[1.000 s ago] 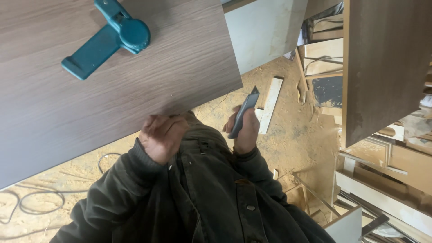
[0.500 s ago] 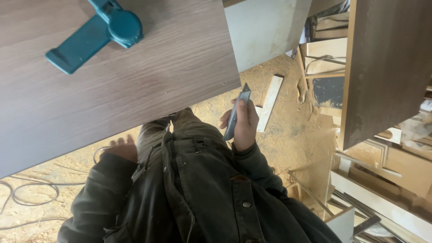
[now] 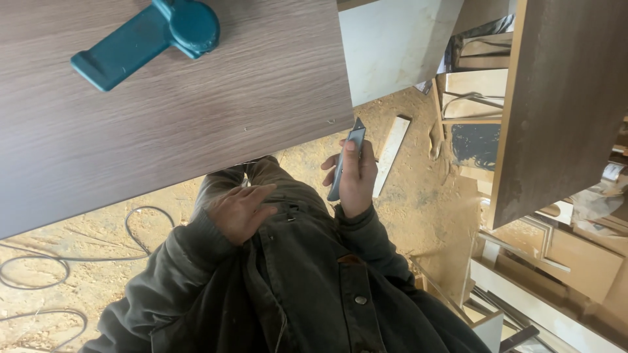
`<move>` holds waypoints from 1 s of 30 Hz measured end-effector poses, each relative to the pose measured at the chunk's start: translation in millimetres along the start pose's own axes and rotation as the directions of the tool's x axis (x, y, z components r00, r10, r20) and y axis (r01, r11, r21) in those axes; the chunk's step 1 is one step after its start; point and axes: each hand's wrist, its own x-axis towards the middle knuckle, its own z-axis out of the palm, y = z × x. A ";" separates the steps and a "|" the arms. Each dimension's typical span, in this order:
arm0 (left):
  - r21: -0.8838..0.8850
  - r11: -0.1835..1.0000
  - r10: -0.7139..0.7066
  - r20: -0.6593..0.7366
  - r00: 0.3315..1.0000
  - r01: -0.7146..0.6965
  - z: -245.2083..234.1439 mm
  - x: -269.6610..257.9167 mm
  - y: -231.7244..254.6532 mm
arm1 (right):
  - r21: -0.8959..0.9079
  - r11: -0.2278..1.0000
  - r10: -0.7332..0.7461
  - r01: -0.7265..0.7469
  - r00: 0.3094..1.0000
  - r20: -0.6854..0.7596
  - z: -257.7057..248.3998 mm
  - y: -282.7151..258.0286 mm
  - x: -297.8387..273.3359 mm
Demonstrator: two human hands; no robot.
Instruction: The person secures a large wooden board to a workbench using a blue clamp. They then use a utility knife to carefully trim the edge of the board, removing excess material along the length of the piece.
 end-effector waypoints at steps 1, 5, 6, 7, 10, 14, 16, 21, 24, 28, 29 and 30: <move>-0.001 1.000 0.002 0.000 1.000 -0.002 -0.1 1.4 0.6 | -0.001 1.000 -0.001 0.001 1.000 -0.001 -0.2 0.6 0.6; -0.044 0.999 0.010 -0.013 1.000 -0.011 -3.0 2.1 5.3 | -0.013 1.000 -0.005 0.006 0.999 0.036 2.6 3.6 -1.1; -0.069 0.998 0.011 -0.020 1.000 -0.012 -4.6 4.0 6.6 | -0.015 1.000 0.012 -0.012 0.999 0.041 3.3 4.0 -1.4; -0.070 0.997 0.011 -0.021 1.000 -0.013 -4.6 5.1 6.4 | -0.016 1.000 0.012 -0.011 0.999 0.041 5.9 5.0 -2.2; -0.162 0.987 0.004 -0.051 0.999 -0.012 -7.1 5.5 10.3 | -0.050 0.999 0.013 -0.005 0.985 0.172 16.1 10.2 -8.4; -0.332 0.932 -0.149 0.009 0.989 0.143 -15.8 9.2 17.8 | -0.072 0.997 0.035 -0.014 0.952 0.303 37.8 25.4 -23.6; -0.394 0.893 -0.205 0.069 0.976 0.216 -12.6 10.9 15.6 | -0.095 0.995 0.027 0.010 0.927 0.375 45.1 30.6 -30.8; -0.830 0.547 -0.157 0.027 0.987 0.109 7.5 17.3 11.6 | -0.068 0.998 0.035 -0.013 0.943 0.331 42.0 28.6 -25.9; -0.809 0.553 -0.201 0.101 0.975 0.197 12.4 25.4 17.5 | -0.093 0.986 -0.104 0.140 0.942 0.319 36.2 24.7 -29.4; -0.672 0.716 -0.201 0.059 0.978 0.188 6.2 30.4 23.5 | -0.120 0.983 -0.072 0.142 0.885 0.461 50.8 20.6 -34.5; -0.731 0.656 -0.209 0.063 0.976 0.188 6.4 30.7 21.1 | -0.108 0.982 -0.080 0.152 0.868 0.490 55.5 14.2 -34.8; -0.784 0.592 -0.219 0.071 0.973 0.190 6.3 28.3 18.7 | -0.094 0.983 -0.086 0.157 0.850 0.519 61.1 8.0 -37.5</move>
